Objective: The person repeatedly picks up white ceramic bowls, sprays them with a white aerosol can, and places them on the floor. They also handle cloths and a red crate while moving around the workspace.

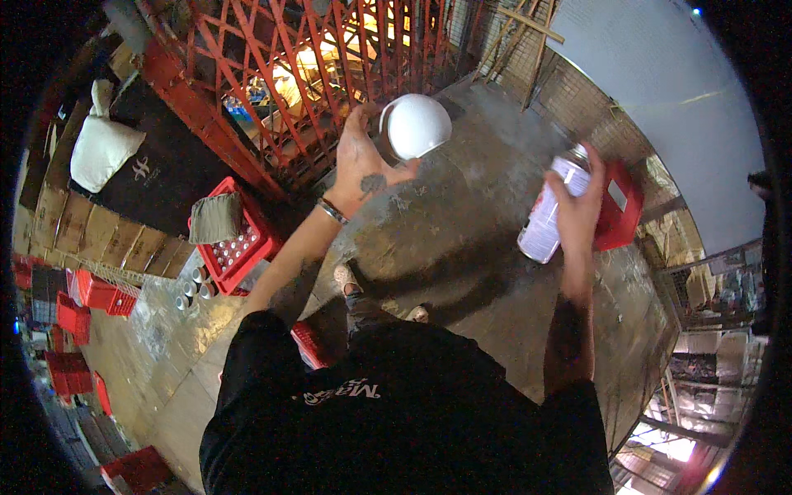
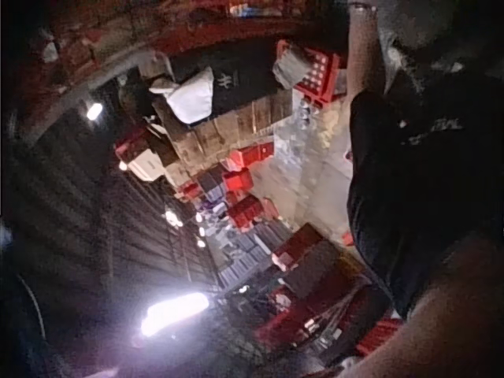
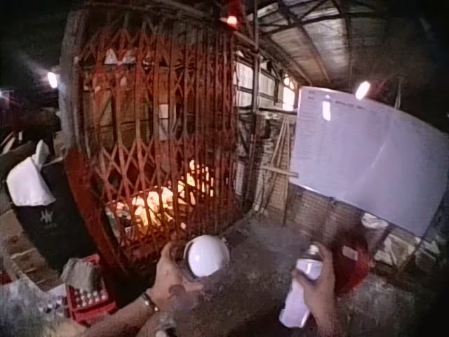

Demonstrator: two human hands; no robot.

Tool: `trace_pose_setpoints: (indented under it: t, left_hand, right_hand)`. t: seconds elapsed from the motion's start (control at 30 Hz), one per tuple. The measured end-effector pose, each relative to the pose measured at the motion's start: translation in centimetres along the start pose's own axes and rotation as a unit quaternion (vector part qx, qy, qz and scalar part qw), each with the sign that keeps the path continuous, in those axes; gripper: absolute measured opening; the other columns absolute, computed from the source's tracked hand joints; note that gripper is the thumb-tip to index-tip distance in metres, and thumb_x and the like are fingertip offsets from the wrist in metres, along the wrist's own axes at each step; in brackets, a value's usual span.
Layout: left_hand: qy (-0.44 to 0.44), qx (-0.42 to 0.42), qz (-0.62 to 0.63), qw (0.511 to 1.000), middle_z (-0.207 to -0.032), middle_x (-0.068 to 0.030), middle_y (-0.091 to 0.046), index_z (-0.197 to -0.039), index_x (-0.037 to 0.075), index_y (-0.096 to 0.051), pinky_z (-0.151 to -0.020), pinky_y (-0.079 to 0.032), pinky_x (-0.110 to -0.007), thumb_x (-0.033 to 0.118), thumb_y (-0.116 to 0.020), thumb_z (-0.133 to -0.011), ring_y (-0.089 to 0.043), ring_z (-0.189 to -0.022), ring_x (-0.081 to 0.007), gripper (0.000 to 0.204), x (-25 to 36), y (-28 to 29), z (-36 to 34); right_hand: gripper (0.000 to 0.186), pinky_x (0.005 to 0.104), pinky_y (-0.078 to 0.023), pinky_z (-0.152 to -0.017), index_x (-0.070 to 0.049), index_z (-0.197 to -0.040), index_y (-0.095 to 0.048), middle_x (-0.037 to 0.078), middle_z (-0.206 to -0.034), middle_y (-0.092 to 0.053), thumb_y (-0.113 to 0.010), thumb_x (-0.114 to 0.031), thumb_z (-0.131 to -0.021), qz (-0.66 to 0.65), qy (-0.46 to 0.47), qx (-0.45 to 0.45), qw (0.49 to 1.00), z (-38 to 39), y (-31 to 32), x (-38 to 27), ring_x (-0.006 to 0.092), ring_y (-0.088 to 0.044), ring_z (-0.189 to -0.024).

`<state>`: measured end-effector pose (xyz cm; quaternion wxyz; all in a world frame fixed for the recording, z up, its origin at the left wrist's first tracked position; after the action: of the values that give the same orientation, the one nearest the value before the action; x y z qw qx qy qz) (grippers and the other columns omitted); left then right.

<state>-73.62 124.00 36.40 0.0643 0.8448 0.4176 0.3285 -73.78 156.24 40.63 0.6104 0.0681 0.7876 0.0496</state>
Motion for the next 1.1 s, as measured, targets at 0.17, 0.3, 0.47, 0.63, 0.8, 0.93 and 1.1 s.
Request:
trace_pose_setpoints:
  t: [0.17,0.3,0.47,0.63,0.8,0.93,1.1]
  left_hand:
    - [-0.053,-0.092,-0.045,0.993,-0.112,-0.0209,-0.059,-0.122,-0.004,-0.05,-0.091,-0.05,-0.043,0.032,-0.088,-0.051,-0.059,-0.104,-0.039,0.088,0.1,0.0,-3.2]
    - [-0.17,-0.1,-0.053,0.979,-0.116,-0.0205,-0.059,-0.123,-0.001,-0.05,-0.094,-0.049,-0.045,0.028,-0.09,-0.051,-0.057,-0.111,-0.0404,0.087,0.9,0.2,-4.6]
    - [-0.274,-0.112,-0.114,0.948,-0.125,-0.0184,-0.057,-0.12,0.001,-0.053,-0.105,-0.043,-0.047,0.025,-0.09,-0.052,-0.052,-0.119,-0.042,0.081,1.0,0.5,-6.8]
    - [-0.296,-0.096,-0.119,0.943,-0.126,-0.0161,-0.057,-0.118,0.004,-0.056,-0.112,-0.038,-0.05,0.019,-0.086,-0.051,-0.052,-0.119,-0.0383,0.074,2.1,-0.6,-7.4]
    - [-0.325,-0.119,-0.139,0.928,-0.128,-0.0155,-0.055,-0.116,0.009,-0.058,-0.112,-0.037,-0.052,0.019,-0.083,-0.058,-0.051,-0.12,-0.038,0.064,3.4,-0.3,-7.9]
    - [-0.356,-0.13,-0.165,0.911,-0.129,-0.0147,-0.054,-0.114,0.01,-0.058,-0.112,-0.037,-0.053,0.021,-0.082,-0.062,-0.05,-0.121,-0.039,0.058,3.3,-0.3,-8.0]
    - [-0.36,-0.142,-0.147,0.911,-0.128,-0.0144,-0.054,-0.113,0.008,-0.058,-0.11,-0.037,-0.055,0.022,-0.083,-0.062,-0.05,-0.121,-0.0376,0.059,3.9,0.3,-8.6]
  right_hand:
    - [0.073,0.0426,-0.052,-0.088,-0.016,-0.136,-0.051,0.015,-0.116,-0.063,-0.083,-0.017,-0.071,0.183,0.181,-0.063,0.964,2.6,-6.1,-2.6,0.0327,-0.065,-0.1]
    - [0.071,0.0458,-0.051,-0.089,-0.021,-0.134,-0.051,0.016,-0.114,-0.061,-0.082,-0.018,-0.071,0.168,0.215,0.007,0.962,1.6,-6.9,-1.4,0.0378,-0.06,-0.106]
    - [0.068,0.0449,-0.052,-0.086,-0.021,-0.133,-0.051,0.016,-0.112,-0.061,-0.081,-0.02,-0.072,0.198,0.183,0.071,0.96,0.4,-4.8,-1.1,0.0369,-0.063,-0.101]
    - [0.067,0.0398,-0.049,-0.093,-0.014,-0.132,-0.053,0.014,-0.118,-0.062,-0.081,-0.012,-0.072,0.082,0.276,-0.045,0.957,2.6,-8.5,-5.2,0.0303,-0.062,-0.106]
    - [0.067,0.0462,-0.055,-0.077,-0.025,-0.134,-0.05,0.018,-0.11,-0.058,-0.078,-0.023,-0.073,0.185,0.197,0.12,0.955,-0.4,-4.9,-3.2,0.0377,-0.065,-0.094]
    - [0.067,0.047,-0.055,-0.076,-0.025,-0.134,-0.05,0.019,-0.108,-0.06,-0.077,-0.025,-0.073,0.233,0.205,0.113,0.944,-0.2,-5.2,-5.0,0.0387,-0.065,-0.092]
    - [0.066,0.0427,-0.051,-0.086,-0.022,-0.133,-0.053,0.017,-0.114,-0.061,-0.079,-0.018,-0.072,0.137,0.24,-0.044,0.96,2.9,-7.9,-6.9,0.0376,-0.063,-0.099]
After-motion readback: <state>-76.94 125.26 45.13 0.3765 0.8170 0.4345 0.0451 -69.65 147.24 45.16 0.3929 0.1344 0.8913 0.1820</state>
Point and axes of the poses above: each hand's wrist, its own z-axis away from the middle knuckle, its own y-axis out of the back of the hand, x = y × z, the point moved 2 cm from there along -z, towards the middle knuckle
